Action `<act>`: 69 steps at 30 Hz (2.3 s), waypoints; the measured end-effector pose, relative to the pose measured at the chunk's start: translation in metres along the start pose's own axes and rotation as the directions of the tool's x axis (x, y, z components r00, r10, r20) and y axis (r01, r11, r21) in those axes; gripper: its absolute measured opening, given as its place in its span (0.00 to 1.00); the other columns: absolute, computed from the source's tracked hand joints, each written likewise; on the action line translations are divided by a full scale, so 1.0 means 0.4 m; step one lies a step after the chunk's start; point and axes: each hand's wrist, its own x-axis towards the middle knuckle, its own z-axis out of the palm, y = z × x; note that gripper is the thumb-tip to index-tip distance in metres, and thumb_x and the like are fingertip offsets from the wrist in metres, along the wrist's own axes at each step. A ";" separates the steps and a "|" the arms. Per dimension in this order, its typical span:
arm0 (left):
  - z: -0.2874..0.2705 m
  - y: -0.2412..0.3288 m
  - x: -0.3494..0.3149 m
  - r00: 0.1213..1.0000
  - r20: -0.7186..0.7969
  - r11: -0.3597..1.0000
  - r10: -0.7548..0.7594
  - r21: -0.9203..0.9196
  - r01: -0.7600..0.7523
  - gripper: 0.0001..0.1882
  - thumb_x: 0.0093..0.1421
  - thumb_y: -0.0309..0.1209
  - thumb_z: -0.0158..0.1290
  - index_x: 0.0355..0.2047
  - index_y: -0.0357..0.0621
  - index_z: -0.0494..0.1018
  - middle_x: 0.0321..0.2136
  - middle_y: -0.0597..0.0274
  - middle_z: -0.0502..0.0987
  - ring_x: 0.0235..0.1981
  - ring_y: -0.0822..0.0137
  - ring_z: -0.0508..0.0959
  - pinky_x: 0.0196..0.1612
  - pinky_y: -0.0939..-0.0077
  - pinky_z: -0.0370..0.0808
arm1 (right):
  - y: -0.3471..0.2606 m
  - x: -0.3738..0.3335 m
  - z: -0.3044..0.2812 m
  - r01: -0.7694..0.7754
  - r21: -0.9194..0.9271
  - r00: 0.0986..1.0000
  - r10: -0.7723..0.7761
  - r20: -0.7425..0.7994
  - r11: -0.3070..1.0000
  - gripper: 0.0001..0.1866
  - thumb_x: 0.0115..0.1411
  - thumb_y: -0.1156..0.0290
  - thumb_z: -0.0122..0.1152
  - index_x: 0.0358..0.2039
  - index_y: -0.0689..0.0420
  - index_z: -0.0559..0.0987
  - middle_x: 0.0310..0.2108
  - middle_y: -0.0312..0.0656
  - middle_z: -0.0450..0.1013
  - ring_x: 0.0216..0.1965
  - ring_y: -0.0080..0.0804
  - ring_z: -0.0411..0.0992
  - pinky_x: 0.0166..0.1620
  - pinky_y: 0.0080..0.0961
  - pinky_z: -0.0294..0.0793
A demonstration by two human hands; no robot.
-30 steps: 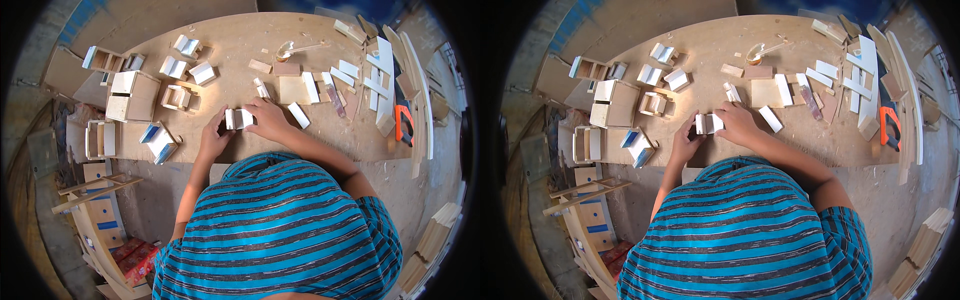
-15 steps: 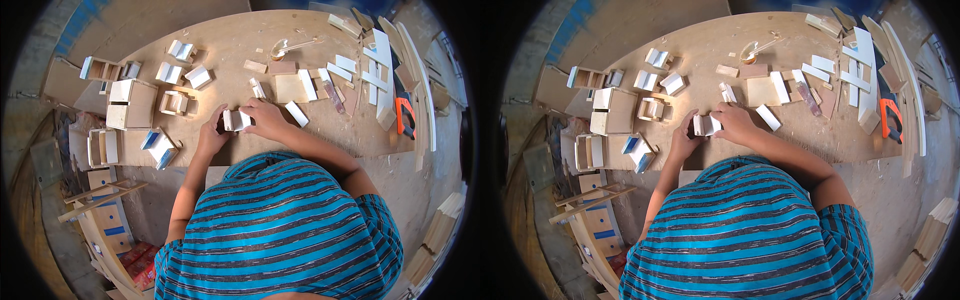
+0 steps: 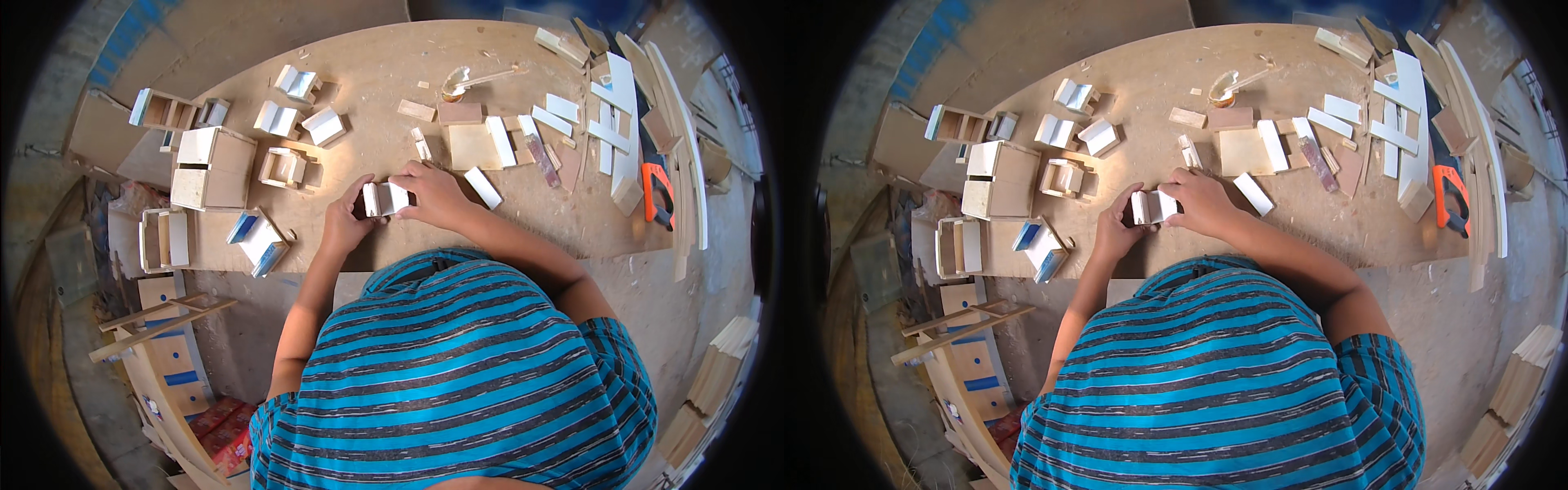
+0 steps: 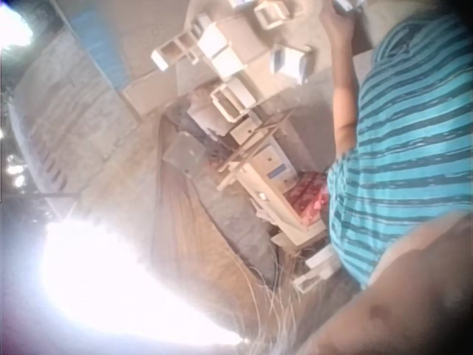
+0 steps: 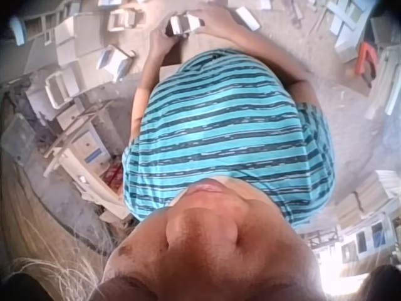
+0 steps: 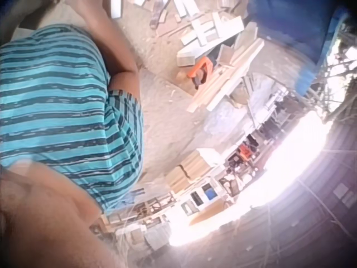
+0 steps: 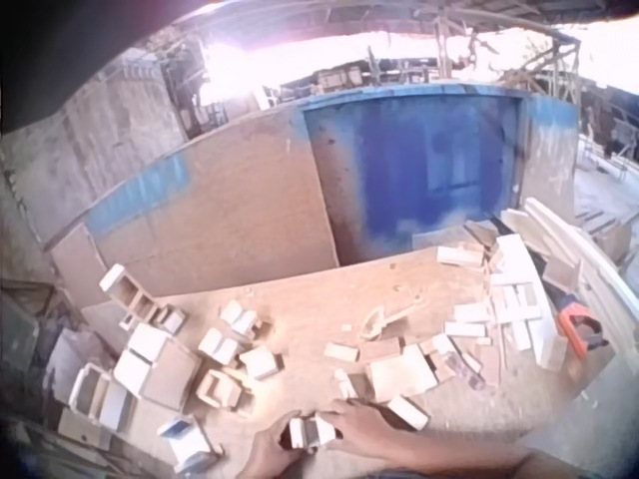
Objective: The person applies glue to small wooden pieces using a stick and joins them together to assemble miniature furniture models on a wooden workbench.
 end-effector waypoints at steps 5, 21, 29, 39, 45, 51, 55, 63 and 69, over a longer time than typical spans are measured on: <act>-0.002 0.007 -0.002 0.999 0.010 0.999 -0.030 -0.026 0.030 0.44 0.37 0.18 0.67 0.58 0.48 0.65 0.45 0.59 0.78 0.45 0.69 0.77 0.50 0.75 0.72 | 0.000 0.000 0.001 0.001 -0.003 1.000 -0.001 0.006 1.000 0.32 0.40 0.60 0.73 0.48 0.54 0.77 0.42 0.40 0.70 0.44 0.39 0.71 0.46 0.33 0.72; 0.017 -0.030 -0.006 1.000 -0.027 0.981 -0.006 -0.194 0.001 0.45 0.39 0.17 0.65 0.59 0.48 0.63 0.45 0.59 0.78 0.46 0.69 0.78 0.48 0.75 0.75 | -0.032 -0.099 -0.150 -0.044 0.044 0.990 0.050 -0.130 0.998 0.25 0.49 0.65 0.68 0.48 0.58 0.75 0.43 0.48 0.72 0.42 0.43 0.74 0.44 0.32 0.74; 0.009 0.002 -0.006 0.995 -0.057 0.991 0.078 -0.102 -0.084 0.51 0.37 0.17 0.66 0.63 0.48 0.58 0.50 0.56 0.75 0.51 0.64 0.75 0.55 0.74 0.70 | 0.097 -0.172 -0.241 -0.353 0.133 0.889 0.376 -0.262 0.926 0.14 0.51 0.73 0.63 0.40 0.57 0.78 0.37 0.43 0.74 0.31 0.41 0.76 0.37 0.32 0.75; 0.025 -0.014 -0.027 0.993 -0.115 0.955 -0.040 -0.297 0.004 0.61 0.35 0.16 0.68 0.67 0.50 0.47 0.60 0.58 0.64 0.42 0.72 0.75 0.44 0.79 0.76 | 0.062 0.138 -0.188 0.411 -0.547 0.862 -0.507 -0.028 0.729 0.13 0.49 0.77 0.59 0.37 0.54 0.81 0.44 0.41 0.73 0.53 0.40 0.67 0.46 0.35 0.73; 0.052 -0.001 -0.064 0.940 -0.328 0.992 0.089 -0.055 -0.114 0.54 0.37 0.22 0.69 0.65 0.46 0.55 0.52 0.52 0.69 0.42 0.62 0.76 0.44 0.74 0.75 | 0.017 0.219 -0.175 0.119 -0.247 0.969 -0.058 0.241 0.962 0.09 0.48 0.67 0.63 0.28 0.57 0.79 0.29 0.47 0.76 0.35 0.46 0.74 0.40 0.38 0.73; 0.055 -0.002 -0.068 0.931 -0.356 0.995 0.084 -0.021 -0.098 0.48 0.39 0.25 0.68 0.63 0.44 0.58 0.45 0.51 0.72 0.41 0.56 0.77 0.44 0.71 0.75 | -0.012 0.211 -0.138 0.085 -0.129 0.935 -0.034 0.354 0.988 0.14 0.48 0.67 0.64 0.35 0.59 0.81 0.27 0.47 0.77 0.30 0.42 0.75 0.37 0.33 0.73; 0.054 0.002 -0.067 0.941 -0.337 0.993 0.046 -0.086 -0.079 0.45 0.40 0.26 0.67 0.61 0.43 0.60 0.42 0.53 0.74 0.39 0.58 0.78 0.43 0.70 0.76 | -0.029 0.210 -0.142 0.086 -0.136 0.932 -0.031 0.362 0.987 0.16 0.49 0.68 0.64 0.39 0.58 0.82 0.29 0.48 0.77 0.31 0.41 0.75 0.37 0.31 0.73; 0.068 -0.019 -0.063 0.931 -0.365 0.981 0.014 -0.174 -0.082 0.37 0.41 0.26 0.68 0.53 0.40 0.66 0.37 0.51 0.77 0.37 0.60 0.79 0.42 0.71 0.76 | -0.038 0.210 -0.136 0.039 -0.085 0.883 0.005 0.470 0.996 0.17 0.50 0.68 0.63 0.41 0.59 0.81 0.32 0.51 0.77 0.32 0.42 0.76 0.37 0.30 0.73; 0.060 -0.006 -0.060 0.935 -0.356 0.980 0.016 -0.181 -0.085 0.34 0.41 0.24 0.68 0.49 0.38 0.67 0.36 0.52 0.78 0.35 0.63 0.81 0.40 0.72 0.77 | 0.015 0.218 -0.121 -0.007 0.003 0.871 0.004 0.490 1.000 0.17 0.53 0.69 0.60 0.43 0.60 0.80 0.34 0.51 0.78 0.32 0.35 0.77 0.39 0.27 0.73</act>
